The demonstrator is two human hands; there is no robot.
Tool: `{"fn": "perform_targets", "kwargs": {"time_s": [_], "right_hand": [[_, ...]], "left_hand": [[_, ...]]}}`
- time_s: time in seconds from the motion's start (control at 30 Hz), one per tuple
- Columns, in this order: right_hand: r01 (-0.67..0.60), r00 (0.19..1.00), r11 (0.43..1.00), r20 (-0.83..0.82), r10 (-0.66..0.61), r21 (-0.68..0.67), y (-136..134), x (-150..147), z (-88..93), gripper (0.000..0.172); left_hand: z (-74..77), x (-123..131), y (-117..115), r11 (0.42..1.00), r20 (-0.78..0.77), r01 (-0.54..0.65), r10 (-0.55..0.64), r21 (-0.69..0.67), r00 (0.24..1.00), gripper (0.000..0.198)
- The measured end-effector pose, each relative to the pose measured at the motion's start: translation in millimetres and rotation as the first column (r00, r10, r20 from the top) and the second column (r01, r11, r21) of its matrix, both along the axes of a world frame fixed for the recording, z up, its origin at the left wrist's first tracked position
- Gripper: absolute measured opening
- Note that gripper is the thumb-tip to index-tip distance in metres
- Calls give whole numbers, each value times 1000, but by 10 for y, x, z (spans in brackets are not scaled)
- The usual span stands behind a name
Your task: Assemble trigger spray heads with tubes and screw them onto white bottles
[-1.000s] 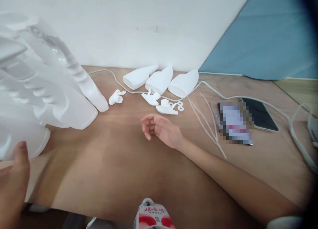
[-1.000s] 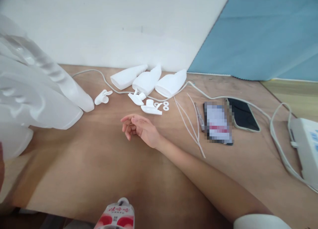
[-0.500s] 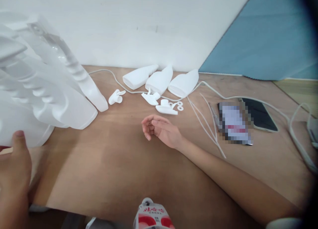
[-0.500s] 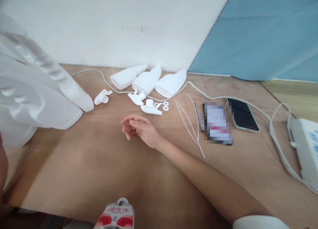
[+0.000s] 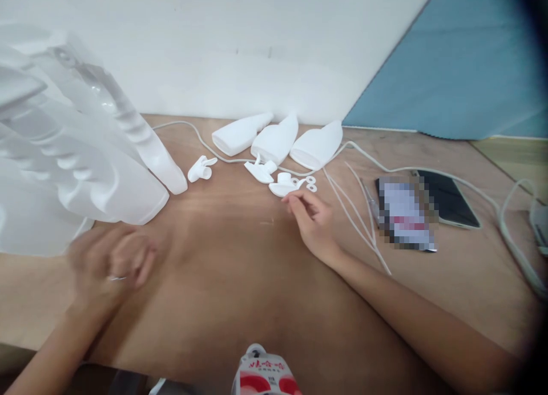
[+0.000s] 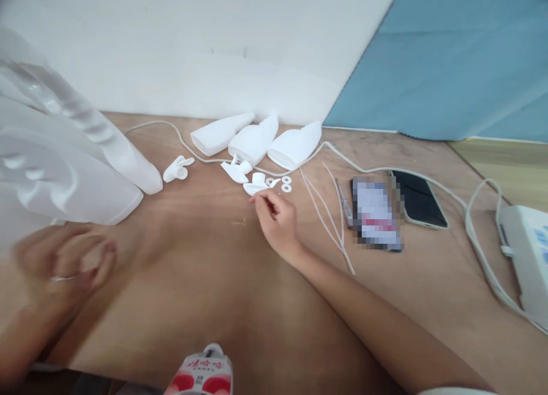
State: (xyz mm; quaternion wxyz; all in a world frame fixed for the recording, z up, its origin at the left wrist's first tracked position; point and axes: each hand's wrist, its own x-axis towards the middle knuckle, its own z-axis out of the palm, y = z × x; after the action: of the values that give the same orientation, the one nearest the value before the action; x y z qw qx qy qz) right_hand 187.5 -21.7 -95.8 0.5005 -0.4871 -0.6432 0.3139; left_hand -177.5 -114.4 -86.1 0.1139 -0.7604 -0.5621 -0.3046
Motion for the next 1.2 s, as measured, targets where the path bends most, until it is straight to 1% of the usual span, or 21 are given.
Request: {"fn": "perform_targets", "kwargs": {"time_s": [0.03,0.07,0.1,0.13,0.17,0.2,0.23,0.3,0.37,0.4,0.43,0.53,0.57,0.63,0.7,0.8,0.83,0.9,1.0,1.1,1.2], "right_hand": [[64,994,997,86,-68,50,34,84,-12,17],[112,975,988,178,-130,109,70,173,-28,13],[149,938,971,285,-199,188,102,261,-45,11],[155,882,955,400,-250,255,126,342,-62,15],[150,818,941,496,-290,303,141,412,-74,18],[125,758,935,577,-305,332,145,466,-82,20],[81,715,938,636,-290,337,140,501,-83,22],[-35,686,949,698,-205,313,117,521,-73,26],[-141,688,949,717,-111,282,98,496,-60,33],[-160,687,949,721,-92,273,94,479,-57,36],[-153,678,952,729,-94,266,96,463,-56,37],[-77,603,969,785,-142,234,120,438,-68,42],[-69,573,973,807,-143,221,129,436,-72,46],[-97,541,973,832,-123,207,136,434,-75,51],[-130,570,966,814,-113,225,128,432,-71,47],[-102,638,958,757,-144,269,110,433,-72,38],[-87,640,958,752,-157,273,107,435,-78,37],[-65,625,960,761,-175,274,110,442,-97,36],[-37,616,958,762,-201,283,124,452,-121,26],[-37,644,961,742,-187,275,138,460,-120,17],[-23,716,975,684,-137,219,150,467,-112,9]], "left_hand": [[-21,133,95,989,-185,123,-106,83,977,37],[-39,275,204,958,-305,257,-209,128,929,38],[-56,421,321,931,-368,353,-298,91,881,38],[-68,566,440,907,-374,412,-354,87,857,35],[-77,705,557,912,-357,408,-370,34,858,35],[-82,836,665,930,-323,368,-346,6,881,35],[-83,955,761,942,-289,335,-323,-9,901,35],[-79,1146,920,963,-247,266,-268,-43,931,35],[-80,1260,1037,977,-224,203,-212,-61,951,35],[-87,1286,1085,985,-210,163,-173,-64,962,36],[-98,1293,1125,991,-189,118,-128,-63,974,38],[-147,1237,1205,996,-123,5,-16,-87,992,45],[-159,1208,1215,994,-112,-6,-6,-108,994,46],[-164,1162,1206,988,-103,31,-47,-154,994,44],[-140,1147,1166,976,-93,119,-137,-182,986,40],[-95,1167,1098,955,-83,244,-261,-170,962,42],[-89,1174,1086,954,-87,255,-270,-159,959,44],[-98,1175,1087,959,-76,237,-251,-156,965,46],[-133,1146,1115,953,2,216,-221,-215,975,39],[-124,1133,1071,919,91,291,-277,-266,957,34],[-58,1215,926,868,243,355,-283,-347,928,33]]}}
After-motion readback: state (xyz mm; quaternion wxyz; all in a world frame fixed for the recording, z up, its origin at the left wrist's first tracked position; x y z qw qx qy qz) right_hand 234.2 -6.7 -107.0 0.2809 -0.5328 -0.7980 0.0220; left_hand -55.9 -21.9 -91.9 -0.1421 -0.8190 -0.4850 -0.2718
